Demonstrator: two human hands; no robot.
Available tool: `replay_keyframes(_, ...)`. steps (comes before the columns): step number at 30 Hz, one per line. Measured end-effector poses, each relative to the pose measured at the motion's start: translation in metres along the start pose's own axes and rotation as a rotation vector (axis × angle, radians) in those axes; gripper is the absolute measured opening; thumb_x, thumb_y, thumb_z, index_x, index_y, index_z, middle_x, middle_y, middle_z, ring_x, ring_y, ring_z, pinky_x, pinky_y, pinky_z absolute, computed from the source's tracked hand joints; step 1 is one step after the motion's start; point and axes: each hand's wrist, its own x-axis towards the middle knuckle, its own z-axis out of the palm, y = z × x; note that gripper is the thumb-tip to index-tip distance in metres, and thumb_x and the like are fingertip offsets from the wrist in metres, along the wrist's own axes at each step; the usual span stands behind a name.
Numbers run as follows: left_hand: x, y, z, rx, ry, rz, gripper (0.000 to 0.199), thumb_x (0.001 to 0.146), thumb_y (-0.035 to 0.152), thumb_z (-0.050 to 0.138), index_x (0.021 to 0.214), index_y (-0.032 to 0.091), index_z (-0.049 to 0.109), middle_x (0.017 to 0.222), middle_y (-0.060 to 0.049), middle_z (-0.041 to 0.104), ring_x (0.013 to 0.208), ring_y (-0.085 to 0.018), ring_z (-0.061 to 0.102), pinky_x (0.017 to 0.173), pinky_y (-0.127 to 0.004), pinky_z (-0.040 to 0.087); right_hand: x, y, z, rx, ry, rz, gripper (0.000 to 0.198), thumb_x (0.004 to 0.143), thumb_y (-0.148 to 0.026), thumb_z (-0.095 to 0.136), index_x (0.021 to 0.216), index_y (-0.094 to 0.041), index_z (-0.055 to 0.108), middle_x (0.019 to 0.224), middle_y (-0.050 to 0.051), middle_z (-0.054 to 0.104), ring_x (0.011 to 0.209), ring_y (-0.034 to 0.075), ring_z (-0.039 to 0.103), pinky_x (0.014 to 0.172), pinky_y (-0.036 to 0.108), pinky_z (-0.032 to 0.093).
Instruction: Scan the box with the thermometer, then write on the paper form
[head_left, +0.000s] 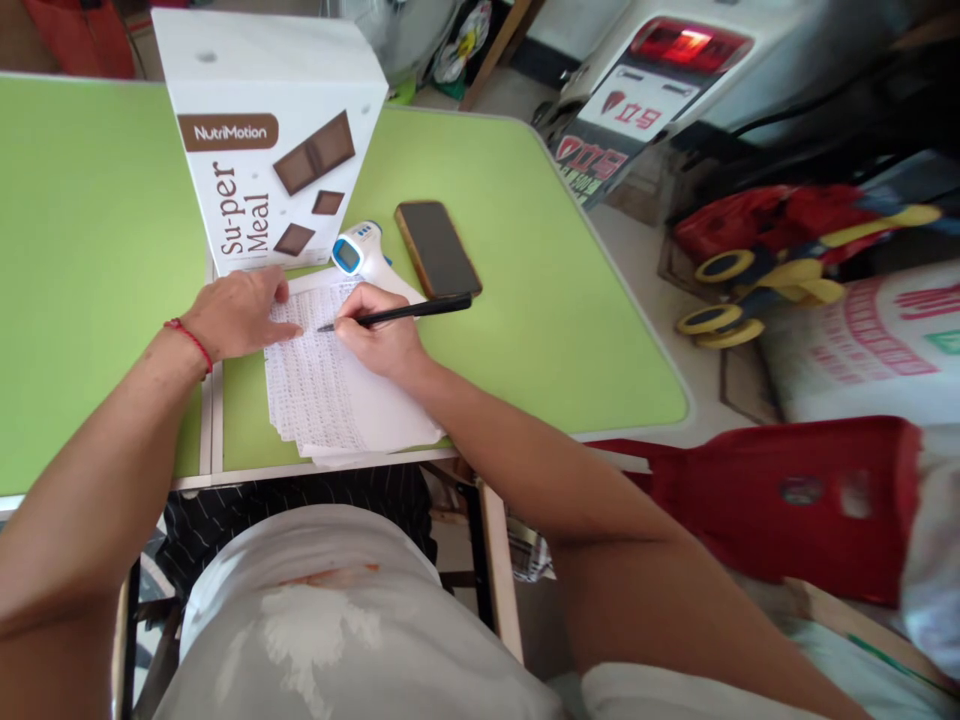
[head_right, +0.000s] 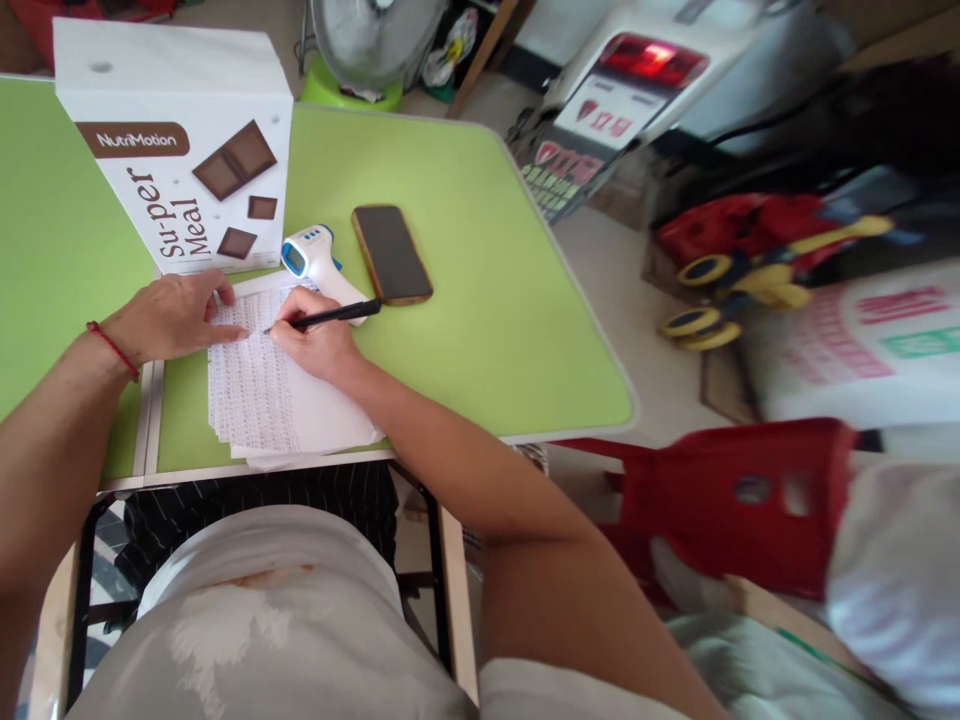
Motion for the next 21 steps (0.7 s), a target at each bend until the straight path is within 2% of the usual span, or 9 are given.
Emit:
replay_keyframes(5, -0.0005, 0.0004, -0.0006, 0.020, -0.011, -0.004, 0.048, 0.089, 0.046, 0.065, 0.127, 0.018, 0.058, 0.095, -0.007, 0.068, 0.095, -0.029, 0.067, 0.081, -0.036, 0.046, 0.0000, -0.0022, -0.0007, 0.034, 0.013, -0.007, 0.017, 0.065, -0.010, 0.056, 0.059, -0.023, 0.046, 0.055, -0.007, 0.049, 0.052, 0.010, 0.040, 0.054, 0.025, 0.038)
replay_keyframes(12, 0.0001, -0.0002, -0.0010, 0.009, -0.015, -0.014, 0.048, 0.089, 0.047, 0.066, 0.127, 0.018, 0.058, 0.100, -0.007, 0.069, 0.097, -0.029, 0.067, 0.081, -0.034, 0.046, 0.0011, -0.0005, -0.0002, 0.094, 0.088, 0.025, 0.013, 0.068, -0.014, 0.056, 0.060, -0.023, 0.050, 0.056, -0.006, 0.050, 0.053, 0.010, 0.045, 0.054, 0.026, 0.040)
replay_keyframes(21, 0.0005, -0.0008, 0.0003, -0.009, -0.007, -0.014, 0.049, 0.088, 0.047, 0.066, 0.127, 0.018, 0.059, 0.097, -0.007, 0.069, 0.095, -0.028, 0.068, 0.083, -0.035, 0.047, 0.0008, 0.0014, 0.0012, 0.094, 0.070, 0.037, 0.015, 0.068, -0.012, 0.057, 0.061, -0.023, 0.049, 0.056, -0.007, 0.050, 0.052, 0.009, 0.044, 0.055, 0.026, 0.040)
